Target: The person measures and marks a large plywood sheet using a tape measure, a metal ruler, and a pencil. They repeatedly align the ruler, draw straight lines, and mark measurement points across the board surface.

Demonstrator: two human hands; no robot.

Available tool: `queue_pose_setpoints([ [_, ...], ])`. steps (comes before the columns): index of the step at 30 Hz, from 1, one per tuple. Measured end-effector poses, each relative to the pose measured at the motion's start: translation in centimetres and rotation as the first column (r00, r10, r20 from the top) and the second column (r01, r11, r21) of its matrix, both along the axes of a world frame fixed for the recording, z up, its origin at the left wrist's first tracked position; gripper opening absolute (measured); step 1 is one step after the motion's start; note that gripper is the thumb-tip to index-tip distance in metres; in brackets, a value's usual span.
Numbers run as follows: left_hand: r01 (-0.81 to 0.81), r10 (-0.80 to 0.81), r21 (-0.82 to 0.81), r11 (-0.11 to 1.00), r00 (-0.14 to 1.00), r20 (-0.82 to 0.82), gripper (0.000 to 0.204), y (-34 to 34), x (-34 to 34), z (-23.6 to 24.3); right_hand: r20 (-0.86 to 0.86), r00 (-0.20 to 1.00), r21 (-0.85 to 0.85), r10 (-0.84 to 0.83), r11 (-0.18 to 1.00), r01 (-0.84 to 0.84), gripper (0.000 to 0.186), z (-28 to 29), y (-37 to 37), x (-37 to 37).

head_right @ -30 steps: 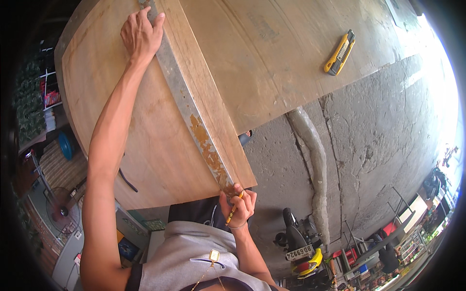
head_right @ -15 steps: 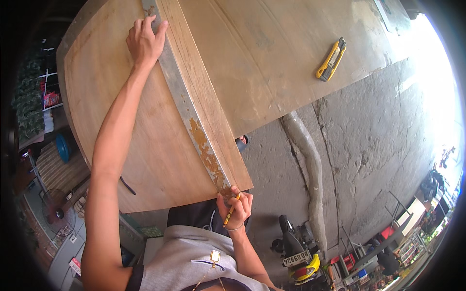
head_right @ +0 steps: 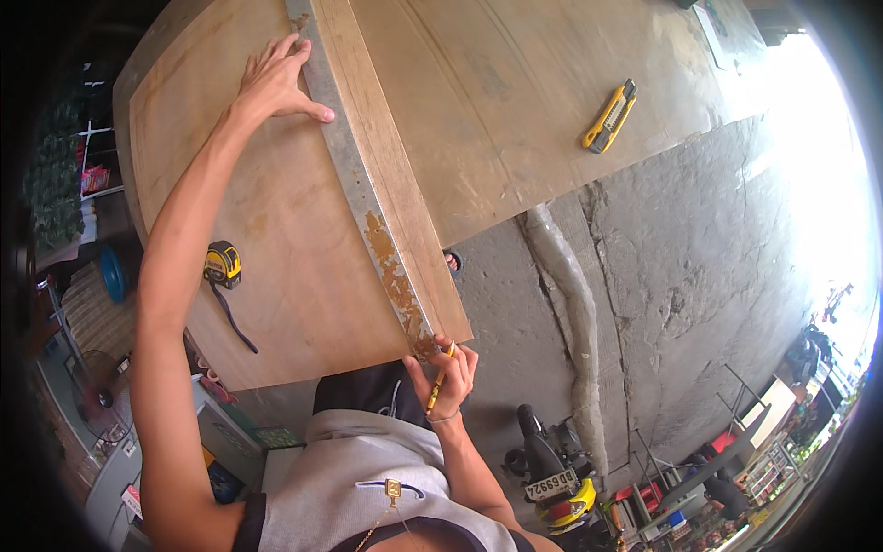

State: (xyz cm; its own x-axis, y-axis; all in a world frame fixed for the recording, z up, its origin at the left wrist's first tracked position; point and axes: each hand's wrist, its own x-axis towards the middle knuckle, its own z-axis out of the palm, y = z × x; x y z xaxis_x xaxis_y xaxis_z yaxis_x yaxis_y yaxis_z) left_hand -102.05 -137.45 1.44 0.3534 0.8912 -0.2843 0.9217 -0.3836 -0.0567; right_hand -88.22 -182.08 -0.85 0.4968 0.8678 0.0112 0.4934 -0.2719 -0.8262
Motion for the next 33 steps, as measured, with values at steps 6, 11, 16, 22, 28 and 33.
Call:
queue_pose_setpoints([
  [6, -0.003, 0.001, -0.106, 0.994, 1.000, -0.015, 0.097, -1.7, 0.9, 0.4, -0.112, 0.993, -0.015, -0.024, 1.000, 0.022, 0.025, 1.0, 0.5, 3.1],
  [11, -0.001, 0.015, -0.121, 0.993, 0.993, 0.119, 0.074, -1.7, 0.5, 0.8, 0.029, 0.994, -0.065, 0.106, 0.993, -0.104, 0.024, 1.2, 1.4, 1.9],
  [16, -0.018, 0.026, -0.151, 0.988, 0.998, 0.052, 0.075, -1.5, 1.3, 0.6, 0.116, 0.971, -0.044, 0.207, 0.978, -0.203, 0.033, -0.1, -0.6, 0.1],
  [22, -0.013, 0.009, -0.206, 0.978, 1.000, -0.018, 0.054, -1.3, 2.8, 2.2, 0.108, 0.972, -0.015, 0.210, 0.978, -0.210, 0.033, -0.9, -1.2, 0.4],
  [28, -0.019, 0.022, -0.146, 0.989, 1.000, 0.022, 0.054, -1.7, 2.6, 1.9, 0.150, 0.959, 0.012, 0.242, 0.969, -0.246, 0.031, -1.3, -1.7, 0.4],
  [33, -0.063, 0.062, -0.221, 0.973, 0.998, -0.009, 0.055, -1.9, 3.3, 2.9, 0.123, 0.958, 0.013, 0.260, 0.965, -0.264, 0.030, -1.5, -1.9, 0.3],
])
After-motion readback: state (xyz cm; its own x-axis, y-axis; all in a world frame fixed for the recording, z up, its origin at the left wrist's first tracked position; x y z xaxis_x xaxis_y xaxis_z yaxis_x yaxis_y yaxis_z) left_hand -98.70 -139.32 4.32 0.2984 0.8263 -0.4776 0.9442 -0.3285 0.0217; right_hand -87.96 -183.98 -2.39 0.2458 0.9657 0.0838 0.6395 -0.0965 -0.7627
